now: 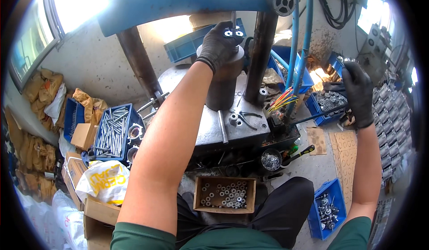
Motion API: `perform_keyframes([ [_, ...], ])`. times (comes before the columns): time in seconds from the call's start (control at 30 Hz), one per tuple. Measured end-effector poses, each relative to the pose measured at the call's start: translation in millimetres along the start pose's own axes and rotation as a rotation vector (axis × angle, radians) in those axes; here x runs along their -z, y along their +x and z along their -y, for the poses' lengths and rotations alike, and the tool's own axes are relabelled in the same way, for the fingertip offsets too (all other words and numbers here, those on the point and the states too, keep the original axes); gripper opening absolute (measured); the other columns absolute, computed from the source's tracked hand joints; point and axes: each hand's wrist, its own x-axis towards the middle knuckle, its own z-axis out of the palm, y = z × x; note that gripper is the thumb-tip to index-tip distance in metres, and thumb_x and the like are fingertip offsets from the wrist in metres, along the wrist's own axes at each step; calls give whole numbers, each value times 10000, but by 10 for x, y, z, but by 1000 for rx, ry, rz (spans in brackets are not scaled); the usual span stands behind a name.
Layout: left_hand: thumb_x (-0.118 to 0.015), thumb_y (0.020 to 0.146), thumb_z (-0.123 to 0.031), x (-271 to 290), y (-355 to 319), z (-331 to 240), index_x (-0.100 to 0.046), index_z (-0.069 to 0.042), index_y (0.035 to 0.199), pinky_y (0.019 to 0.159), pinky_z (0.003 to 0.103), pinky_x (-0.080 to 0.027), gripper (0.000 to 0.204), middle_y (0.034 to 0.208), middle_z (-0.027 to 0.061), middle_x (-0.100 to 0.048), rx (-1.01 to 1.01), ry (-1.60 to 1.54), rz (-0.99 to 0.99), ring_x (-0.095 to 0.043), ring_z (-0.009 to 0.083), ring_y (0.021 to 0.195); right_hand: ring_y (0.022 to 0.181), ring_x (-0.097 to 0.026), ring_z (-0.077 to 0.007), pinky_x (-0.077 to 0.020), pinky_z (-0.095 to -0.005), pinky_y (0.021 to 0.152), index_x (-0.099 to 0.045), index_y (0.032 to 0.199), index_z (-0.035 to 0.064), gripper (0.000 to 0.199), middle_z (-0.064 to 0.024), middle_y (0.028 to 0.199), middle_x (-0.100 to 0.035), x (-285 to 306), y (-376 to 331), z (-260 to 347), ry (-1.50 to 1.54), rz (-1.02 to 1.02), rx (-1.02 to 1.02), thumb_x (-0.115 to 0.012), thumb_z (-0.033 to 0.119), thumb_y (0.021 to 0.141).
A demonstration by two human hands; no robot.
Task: The person sits on the floor in a workshop and uses a manual hydraulic press to assemble small metal components. They repeatedly pick up a metal rod and a washer from nearby containers, place them into the press die, and operate the lever to press them together. The finished assemblies are placed into a blue bin.
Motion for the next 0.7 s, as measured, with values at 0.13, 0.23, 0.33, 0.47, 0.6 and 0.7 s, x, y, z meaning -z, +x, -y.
perform_keyframes([
  [0.13, -852, 929, -170, -35, -46, -100, -626, -37, 1389, 850, 284, -614, 529, 1179, 90, -756, 6, -47, 16, -716, 125, 951, 808, -737, -235, -577, -364, 769, -713, 1146, -7, 213, -155, 880, -741, -72, 126, -139, 68, 61, -141, -682, 156, 1013],
  [0.23, -850, 924, -168, 60, -33, -27, -626, -30, 1378, 857, 303, -622, 525, 1183, 88, -747, -30, 32, -39, -717, 133, 952, 803, -750, -260, -584, -365, 781, -724, 1138, 2, 224, -173, 885, -748, -107, 187, -39, -4, 124, -165, -692, 173, 996],
  [0.33, -845, 883, -108, -14, -173, -70, -631, -62, 1355, 870, 326, -630, 520, 1185, 111, -702, -146, -63, -124, -730, 193, 985, 819, -762, -294, -589, -381, 784, -737, 1120, 13, 212, -195, 924, -757, -81, 158, -123, -102, 98, -104, -691, 174, 990],
  [0.47, -828, 838, -6, -26, -1006, -528, -629, -115, 1363, 852, 323, -637, 572, 1241, 150, -636, -428, 42, -244, -728, 246, 1076, 845, -755, -340, -583, -417, 764, -736, 1057, 21, 158, -204, 920, -750, 76, -27, 57, -167, 132, -127, -691, 155, 988],
  [0.6, -840, 838, -9, -9, -2081, -445, -598, -120, 1421, 932, 427, -632, 641, 1332, 150, -611, -253, -144, 31, -715, 325, 1162, 865, -734, -369, -566, -449, 740, -690, 1049, 20, 106, -198, 943, -733, 268, -345, 267, -204, 77, 96, -694, 73, 957],
  [0.7, -862, 805, -46, 60, -2793, -477, -602, -130, 1439, 911, 432, -639, 691, 1355, 179, -634, -435, 22, 132, -727, 354, 1129, 880, -711, -386, -557, -455, 741, -656, 1073, 18, 175, -195, 992, -717, 453, -768, 553, -155, 142, 204, -702, -11, 906],
])
